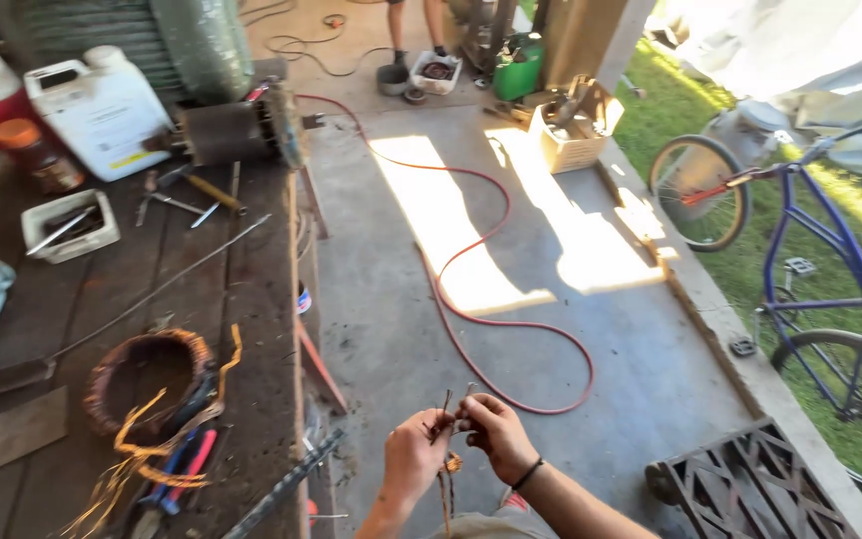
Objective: The person is manually twisting and bundling copper wires at a workbench in a workshop environment.
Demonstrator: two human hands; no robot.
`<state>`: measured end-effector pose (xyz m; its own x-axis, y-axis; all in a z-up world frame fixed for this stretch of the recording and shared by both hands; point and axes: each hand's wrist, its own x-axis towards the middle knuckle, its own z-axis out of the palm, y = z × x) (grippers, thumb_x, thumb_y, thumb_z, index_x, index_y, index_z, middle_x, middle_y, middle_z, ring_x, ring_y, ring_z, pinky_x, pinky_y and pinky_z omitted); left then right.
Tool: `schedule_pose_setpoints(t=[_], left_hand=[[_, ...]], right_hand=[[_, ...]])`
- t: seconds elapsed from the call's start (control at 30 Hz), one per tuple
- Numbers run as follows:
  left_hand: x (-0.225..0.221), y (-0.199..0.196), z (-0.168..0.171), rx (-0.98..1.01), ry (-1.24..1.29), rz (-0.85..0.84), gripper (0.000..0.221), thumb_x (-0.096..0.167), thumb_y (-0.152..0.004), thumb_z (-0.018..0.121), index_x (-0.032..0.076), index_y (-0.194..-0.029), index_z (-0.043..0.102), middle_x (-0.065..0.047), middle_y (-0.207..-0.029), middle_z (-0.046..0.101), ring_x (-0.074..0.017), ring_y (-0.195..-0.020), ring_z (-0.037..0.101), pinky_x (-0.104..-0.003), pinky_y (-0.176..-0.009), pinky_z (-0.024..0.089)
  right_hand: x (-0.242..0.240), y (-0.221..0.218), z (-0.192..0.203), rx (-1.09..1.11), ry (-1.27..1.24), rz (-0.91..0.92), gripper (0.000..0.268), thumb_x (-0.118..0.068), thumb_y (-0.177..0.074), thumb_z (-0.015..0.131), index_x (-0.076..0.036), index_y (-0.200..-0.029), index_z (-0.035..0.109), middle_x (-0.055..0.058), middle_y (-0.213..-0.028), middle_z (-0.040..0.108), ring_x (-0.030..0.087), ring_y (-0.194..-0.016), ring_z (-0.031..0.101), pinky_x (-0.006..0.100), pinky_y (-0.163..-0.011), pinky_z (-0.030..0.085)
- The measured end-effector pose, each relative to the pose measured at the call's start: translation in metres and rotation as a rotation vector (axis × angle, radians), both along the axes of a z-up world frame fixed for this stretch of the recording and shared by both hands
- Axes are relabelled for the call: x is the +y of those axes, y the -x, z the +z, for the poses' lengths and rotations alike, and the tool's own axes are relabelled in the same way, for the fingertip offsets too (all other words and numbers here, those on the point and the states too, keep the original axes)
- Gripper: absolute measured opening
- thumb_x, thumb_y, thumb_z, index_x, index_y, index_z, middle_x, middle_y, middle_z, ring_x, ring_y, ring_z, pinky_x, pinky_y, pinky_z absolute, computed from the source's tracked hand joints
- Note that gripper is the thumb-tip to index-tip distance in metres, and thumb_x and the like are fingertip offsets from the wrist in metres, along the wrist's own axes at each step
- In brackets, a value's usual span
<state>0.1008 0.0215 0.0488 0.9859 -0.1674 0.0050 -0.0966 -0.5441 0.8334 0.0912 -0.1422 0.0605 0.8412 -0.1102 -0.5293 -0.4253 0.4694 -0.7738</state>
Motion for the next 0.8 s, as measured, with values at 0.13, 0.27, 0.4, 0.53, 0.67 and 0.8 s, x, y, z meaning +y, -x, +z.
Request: schedule_pose_setpoints(t=[0.13,0.27,0.4,0.53,0.67,0.8], left_hand=[[-0.010,0.000,0.005,0.051,-0.040,-0.012,0.008,0.038,-0.085,0.075,0.031,-0.089,0.076,0.011,-0.083,0.079,-0.0155,-0.078,0.073,-0.033,-0.071,0.054],[-0.019,0.005,0.015,0.119,-0.073,-0.026,0.011,0.037,-0.090,0.072,0.026,-0.087,0.072,0.008,-0.079,0.076,-0.0153,-0.072,0.068,-0.034,-0.068,0.053],[-0.024,0.000,0.034,0.287,0.275,0.068,0.013,0.018,-0.088,0.072,0.015,-0.077,0.078,0.004,-0.068,0.075,-0.0103,-0.064,0.062,-0.027,-0.062,0.051],[-0.019,-0.011,0.024,0.336,0.192,0.015,0.013,0.023,-0.094,0.069,0.015,-0.084,0.069,0.004,-0.069,0.063,-0.0113,-0.064,0.050,-0.029,-0.065,0.044],[-0.025,-0.017,0.039,0.405,-0.020,-0.079,0.011,0.032,-0.094,0.070,0.023,-0.088,0.072,0.005,-0.068,0.065,-0.0104,-0.064,0.051,-0.029,-0.066,0.044],[-0.027,-0.024,0.024,0.477,-0.087,-0.006,0.010,0.034,-0.091,0.072,0.026,-0.087,0.077,0.002,-0.067,0.066,-0.0116,-0.067,0.056,-0.029,-0.069,0.046]], right_hand=[[-0.015,-0.002,-0.003,-0.004,0.024,0.054,0.009,-0.014,-0.093,0.069,-0.008,-0.090,0.063,0.008,-0.085,0.068,0.015,-0.071,0.059,0.028,-0.059,0.044],[-0.025,0.000,0.002,-0.163,0.196,0.159,0.008,-0.011,-0.086,0.075,-0.006,-0.084,0.069,0.006,-0.080,0.069,0.015,-0.070,0.061,0.029,-0.061,0.051],[-0.031,-0.005,0.001,-0.262,0.236,0.174,0.012,-0.016,-0.087,0.077,-0.006,-0.085,0.070,0.005,-0.077,0.069,0.015,-0.065,0.060,0.030,-0.060,0.052],[-0.036,-0.005,-0.002,-0.224,0.272,0.123,0.014,-0.018,-0.088,0.076,-0.007,-0.084,0.067,0.004,-0.075,0.066,0.015,-0.066,0.060,0.030,-0.060,0.052],[-0.032,-0.006,-0.017,-0.259,0.279,0.189,0.012,-0.017,-0.092,0.074,-0.006,-0.090,0.069,0.005,-0.079,0.068,0.014,-0.070,0.064,0.028,-0.059,0.054],[-0.031,-0.008,-0.006,-0.253,0.395,0.191,0.010,-0.015,-0.088,0.072,-0.006,-0.092,0.072,0.005,-0.079,0.070,0.014,-0.068,0.064,0.029,-0.059,0.053]])
